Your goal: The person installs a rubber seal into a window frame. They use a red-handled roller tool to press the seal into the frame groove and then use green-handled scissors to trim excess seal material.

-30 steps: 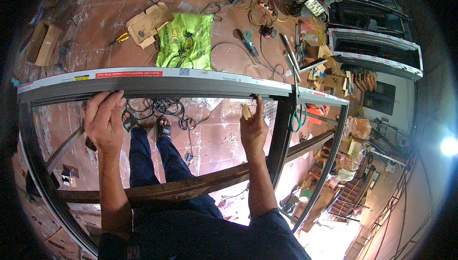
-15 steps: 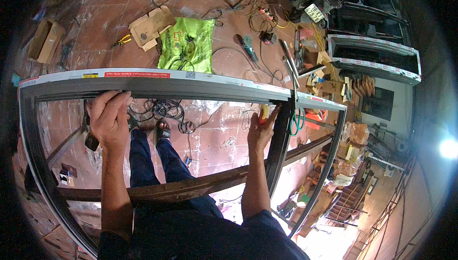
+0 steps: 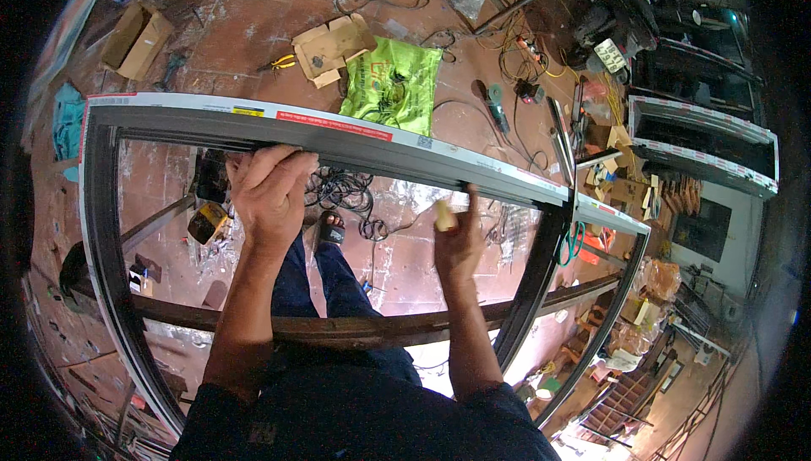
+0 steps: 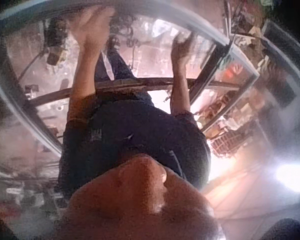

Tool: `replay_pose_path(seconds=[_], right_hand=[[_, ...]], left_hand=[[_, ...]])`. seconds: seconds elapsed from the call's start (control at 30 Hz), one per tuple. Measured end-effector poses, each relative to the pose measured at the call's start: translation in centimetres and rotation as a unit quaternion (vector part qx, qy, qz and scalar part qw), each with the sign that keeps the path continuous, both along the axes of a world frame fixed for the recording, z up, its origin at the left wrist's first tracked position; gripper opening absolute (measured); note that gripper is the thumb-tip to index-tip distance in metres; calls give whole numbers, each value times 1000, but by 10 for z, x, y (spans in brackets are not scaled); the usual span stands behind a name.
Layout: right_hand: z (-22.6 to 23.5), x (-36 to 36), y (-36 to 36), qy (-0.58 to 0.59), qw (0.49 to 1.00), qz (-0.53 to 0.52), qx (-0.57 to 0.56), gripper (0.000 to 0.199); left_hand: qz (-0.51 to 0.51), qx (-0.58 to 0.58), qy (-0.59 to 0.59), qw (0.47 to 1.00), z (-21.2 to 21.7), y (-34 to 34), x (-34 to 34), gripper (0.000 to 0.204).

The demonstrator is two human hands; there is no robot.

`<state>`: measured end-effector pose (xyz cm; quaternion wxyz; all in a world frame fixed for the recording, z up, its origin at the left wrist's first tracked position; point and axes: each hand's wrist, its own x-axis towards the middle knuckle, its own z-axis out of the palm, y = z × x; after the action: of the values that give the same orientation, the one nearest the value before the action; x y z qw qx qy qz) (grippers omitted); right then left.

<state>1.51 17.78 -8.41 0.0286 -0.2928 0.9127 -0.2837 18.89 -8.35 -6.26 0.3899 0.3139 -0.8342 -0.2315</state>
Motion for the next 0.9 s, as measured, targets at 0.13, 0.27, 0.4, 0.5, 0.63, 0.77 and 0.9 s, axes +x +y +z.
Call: replay_pose_path(seconds=[0.13,0.27,0.4,0.5,0.63,0.77,0.9], right_hand=[[-1,47,-61,-39,993,109,-32,88],[6,70,-93,-51,983,172,-30,86],[19,67,-100,-2,987,162,-3,86],[23,59,-90,-93,980,177,8,88],[30,58,-89,-115,981,158,15,83],[34,56,-91,-82,976,200,-12,78],[31,50,-90,-80,975,209,-3,76]], left_hand=[[-3,-2,-11,1000,0,3,-2,22],[1,-21,11,1000,-6,2,-4,20],[14,48,95,994,-2,3,5,15],[86,203,176,959,-5,0,24,10],[57,395,113,910,-60,4,40,24],[-9,368,85,926,-127,23,9,46],[-90,528,45,843,-141,25,22,33]])
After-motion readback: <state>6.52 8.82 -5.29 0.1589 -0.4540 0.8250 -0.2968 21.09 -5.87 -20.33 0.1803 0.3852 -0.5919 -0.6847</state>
